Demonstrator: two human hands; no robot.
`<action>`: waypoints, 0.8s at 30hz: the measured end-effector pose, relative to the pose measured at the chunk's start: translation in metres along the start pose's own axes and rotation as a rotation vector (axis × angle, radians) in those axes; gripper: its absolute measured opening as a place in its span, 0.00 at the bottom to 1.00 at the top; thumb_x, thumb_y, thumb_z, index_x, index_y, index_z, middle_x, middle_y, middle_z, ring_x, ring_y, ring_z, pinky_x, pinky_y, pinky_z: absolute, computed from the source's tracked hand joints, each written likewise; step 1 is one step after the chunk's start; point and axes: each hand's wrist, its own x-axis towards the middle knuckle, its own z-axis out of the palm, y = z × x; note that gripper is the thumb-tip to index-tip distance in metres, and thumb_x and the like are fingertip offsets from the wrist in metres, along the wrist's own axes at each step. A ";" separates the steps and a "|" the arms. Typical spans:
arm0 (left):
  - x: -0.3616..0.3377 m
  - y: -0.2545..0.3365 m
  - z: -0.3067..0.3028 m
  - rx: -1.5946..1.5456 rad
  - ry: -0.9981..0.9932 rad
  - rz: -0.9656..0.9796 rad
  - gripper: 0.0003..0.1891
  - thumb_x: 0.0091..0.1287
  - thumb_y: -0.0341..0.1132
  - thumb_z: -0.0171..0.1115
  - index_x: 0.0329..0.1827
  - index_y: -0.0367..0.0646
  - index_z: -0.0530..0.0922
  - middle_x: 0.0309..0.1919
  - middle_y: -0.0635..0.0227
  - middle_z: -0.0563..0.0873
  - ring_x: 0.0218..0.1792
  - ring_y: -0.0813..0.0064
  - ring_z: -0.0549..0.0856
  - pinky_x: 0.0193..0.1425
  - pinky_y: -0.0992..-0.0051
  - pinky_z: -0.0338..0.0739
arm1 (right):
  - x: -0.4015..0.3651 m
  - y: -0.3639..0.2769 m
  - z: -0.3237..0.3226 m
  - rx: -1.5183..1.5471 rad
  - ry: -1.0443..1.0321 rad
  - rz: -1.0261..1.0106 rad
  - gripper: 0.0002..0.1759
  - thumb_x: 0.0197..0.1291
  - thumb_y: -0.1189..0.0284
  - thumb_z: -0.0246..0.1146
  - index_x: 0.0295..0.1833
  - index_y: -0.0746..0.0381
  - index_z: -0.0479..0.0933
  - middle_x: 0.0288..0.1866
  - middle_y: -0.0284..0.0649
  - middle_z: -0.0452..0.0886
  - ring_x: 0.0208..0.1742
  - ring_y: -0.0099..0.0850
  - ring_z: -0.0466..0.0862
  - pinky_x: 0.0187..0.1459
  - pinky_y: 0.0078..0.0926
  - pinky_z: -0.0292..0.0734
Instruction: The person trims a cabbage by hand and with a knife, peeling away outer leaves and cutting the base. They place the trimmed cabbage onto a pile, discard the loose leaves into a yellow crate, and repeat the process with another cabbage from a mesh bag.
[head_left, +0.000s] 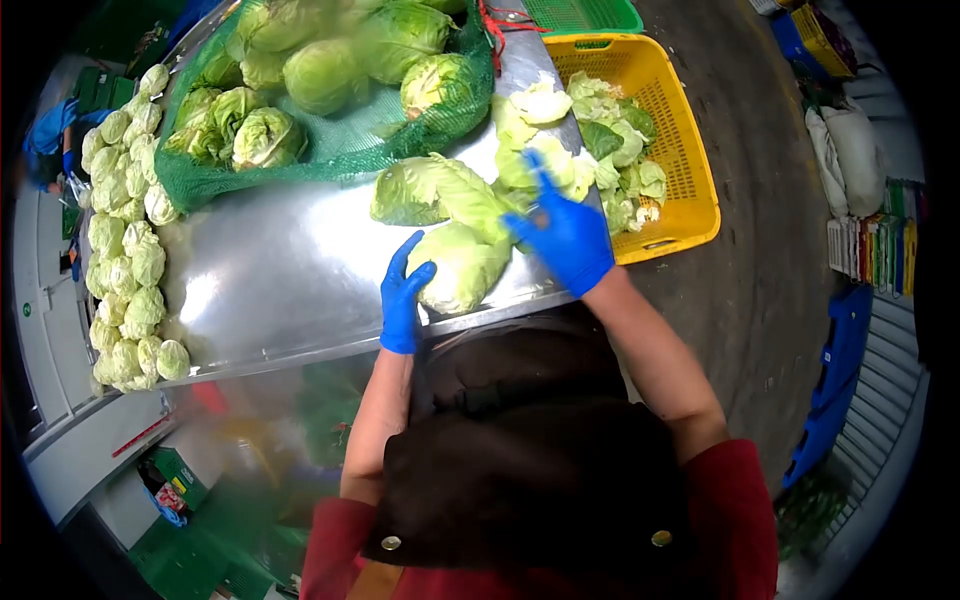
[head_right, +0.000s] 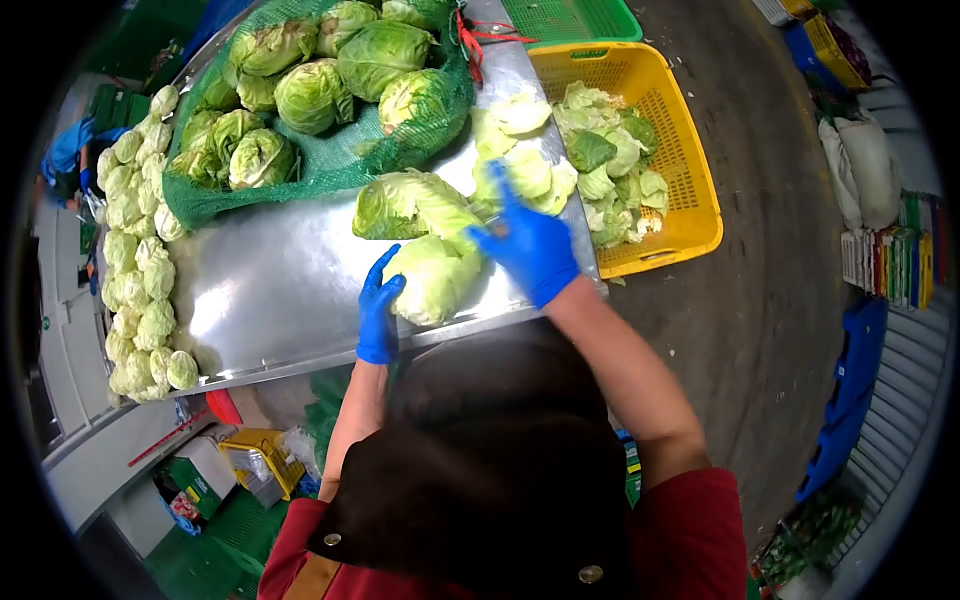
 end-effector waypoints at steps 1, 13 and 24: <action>0.000 -0.001 0.005 0.027 0.004 0.002 0.28 0.60 0.27 0.63 0.67 0.36 0.70 0.57 0.58 0.79 0.57 0.67 0.79 0.64 0.70 0.73 | -0.008 -0.014 0.008 0.079 -0.090 -0.093 0.32 0.52 0.54 0.69 0.58 0.62 0.75 0.28 0.43 0.83 0.32 0.42 0.85 0.36 0.35 0.80; 0.002 0.013 -0.006 -0.579 -0.277 -0.268 0.31 0.69 0.54 0.47 0.68 0.41 0.67 0.63 0.55 0.75 0.63 0.60 0.76 0.68 0.58 0.71 | 0.010 0.019 -0.020 0.097 0.194 -0.051 0.24 0.56 0.67 0.70 0.59 0.59 0.76 0.37 0.42 0.86 0.30 0.28 0.83 0.35 0.30 0.79; -0.024 0.003 -0.007 0.137 -0.082 -0.360 0.47 0.60 0.57 0.66 0.74 0.38 0.55 0.72 0.47 0.60 0.69 0.51 0.68 0.65 0.56 0.73 | -0.002 0.032 0.058 0.770 -0.305 -0.002 0.43 0.52 0.63 0.75 0.71 0.66 0.64 0.56 0.43 0.80 0.55 0.25 0.78 0.57 0.25 0.74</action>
